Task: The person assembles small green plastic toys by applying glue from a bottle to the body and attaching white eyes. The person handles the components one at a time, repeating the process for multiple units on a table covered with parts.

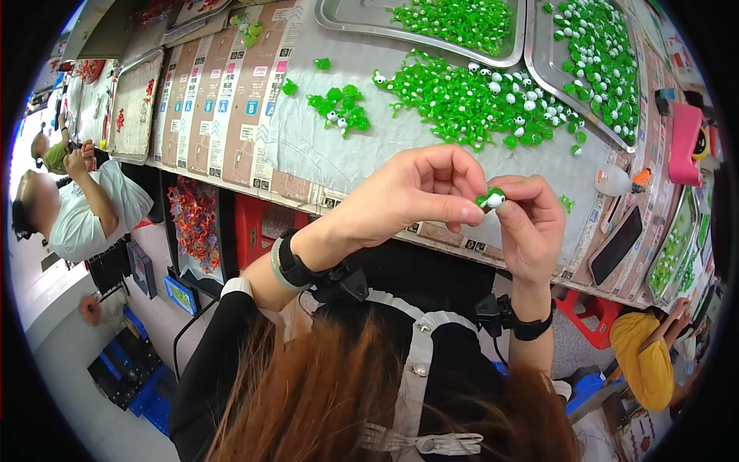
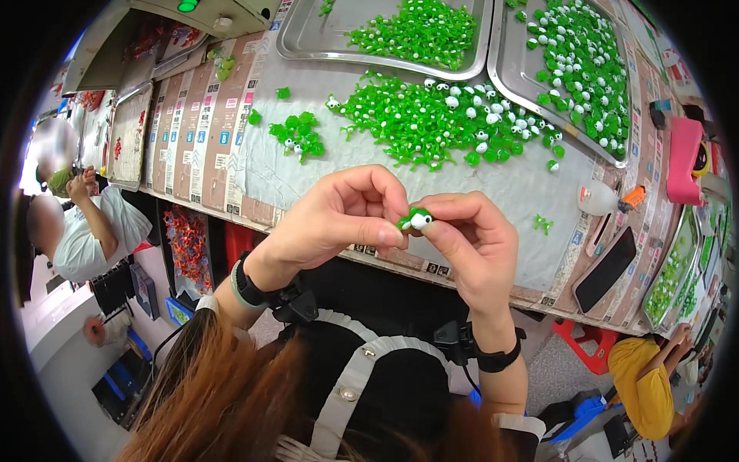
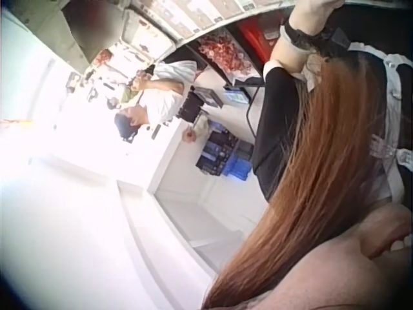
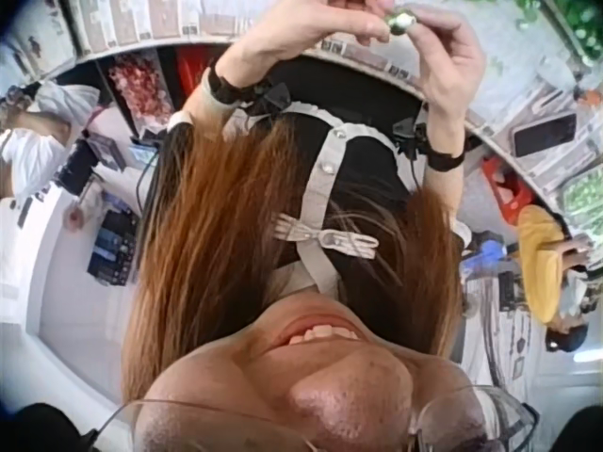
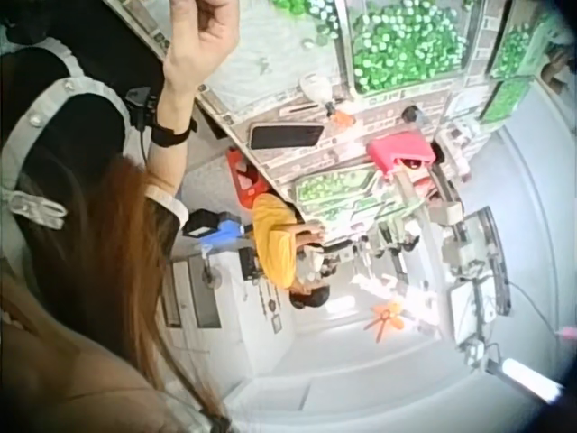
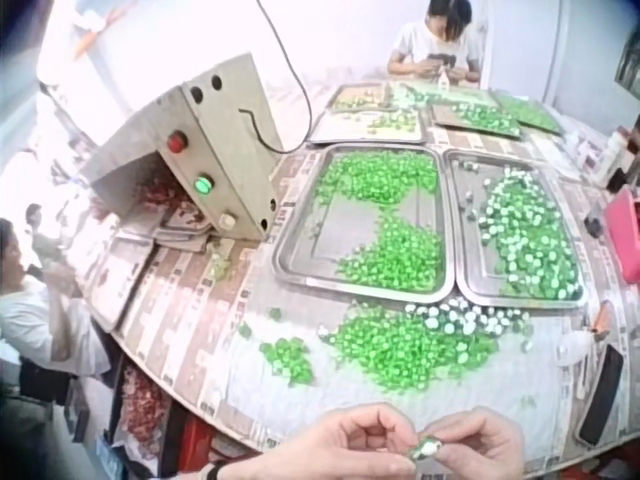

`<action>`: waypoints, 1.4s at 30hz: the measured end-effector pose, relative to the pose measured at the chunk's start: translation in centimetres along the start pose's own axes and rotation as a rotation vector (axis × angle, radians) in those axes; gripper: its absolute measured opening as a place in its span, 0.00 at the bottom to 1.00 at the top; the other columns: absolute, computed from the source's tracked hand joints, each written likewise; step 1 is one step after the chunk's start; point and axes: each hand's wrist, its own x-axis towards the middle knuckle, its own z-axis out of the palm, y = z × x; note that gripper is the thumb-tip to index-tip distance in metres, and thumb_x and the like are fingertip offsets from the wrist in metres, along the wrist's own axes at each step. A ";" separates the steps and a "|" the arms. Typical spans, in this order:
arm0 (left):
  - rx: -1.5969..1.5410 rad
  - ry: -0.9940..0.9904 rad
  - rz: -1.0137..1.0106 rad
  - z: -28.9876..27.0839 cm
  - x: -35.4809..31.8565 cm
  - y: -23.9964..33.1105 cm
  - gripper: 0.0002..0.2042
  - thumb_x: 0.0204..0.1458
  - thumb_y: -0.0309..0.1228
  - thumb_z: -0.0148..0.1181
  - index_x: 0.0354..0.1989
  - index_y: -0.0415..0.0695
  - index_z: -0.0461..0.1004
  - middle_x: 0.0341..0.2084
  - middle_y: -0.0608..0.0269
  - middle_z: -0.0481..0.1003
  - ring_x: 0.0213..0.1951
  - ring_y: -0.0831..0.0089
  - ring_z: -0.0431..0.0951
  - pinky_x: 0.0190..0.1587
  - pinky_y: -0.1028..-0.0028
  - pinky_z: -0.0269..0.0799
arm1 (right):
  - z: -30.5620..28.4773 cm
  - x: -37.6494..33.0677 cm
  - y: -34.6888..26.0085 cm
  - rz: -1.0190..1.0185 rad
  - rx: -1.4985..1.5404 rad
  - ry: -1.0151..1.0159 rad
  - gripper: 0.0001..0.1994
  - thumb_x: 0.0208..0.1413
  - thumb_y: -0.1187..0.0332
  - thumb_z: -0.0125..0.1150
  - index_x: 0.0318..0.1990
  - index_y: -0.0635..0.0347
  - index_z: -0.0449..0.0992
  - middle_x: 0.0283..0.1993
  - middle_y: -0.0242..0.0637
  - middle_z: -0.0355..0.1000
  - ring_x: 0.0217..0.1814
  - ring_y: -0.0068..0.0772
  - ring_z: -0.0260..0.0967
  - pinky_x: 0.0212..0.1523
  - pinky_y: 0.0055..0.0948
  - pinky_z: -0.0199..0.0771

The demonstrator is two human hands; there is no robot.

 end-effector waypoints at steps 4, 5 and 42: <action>0.033 0.002 -0.014 0.1 0.0 0.0 0.12 0.39 0.19 0.53 0.34 0.38 0.64 0.22 0.65 0.67 0.25 0.80 0.69 0.27 0.83 0.65 | 0.3 -0.2 -0.1 0.012 -0.003 0.036 0.05 0.43 0.81 0.50 0.31 0.67 0.65 0.34 0.42 0.66 0.34 0.26 0.65 0.37 0.22 0.66; 0.052 -0.001 -0.022 0.0 0.0 -0.1 0.12 0.39 0.19 0.53 0.34 0.38 0.63 0.22 0.65 0.67 0.24 0.81 0.68 0.27 0.83 0.65 | 0.3 -0.2 -0.2 0.006 -0.016 0.030 0.05 0.43 0.81 0.50 0.31 0.67 0.65 0.34 0.42 0.66 0.34 0.26 0.65 0.37 0.22 0.66; -0.131 0.237 -0.095 0.9 -0.1 -1.2 0.09 0.45 0.24 0.49 0.35 0.33 0.66 0.26 0.57 0.71 0.26 0.76 0.72 0.30 0.81 0.69 | 0.6 0.1 -0.1 0.188 0.045 0.212 0.04 0.45 0.74 0.52 0.26 0.67 0.67 0.25 0.36 0.67 0.23 0.20 0.62 0.27 0.17 0.63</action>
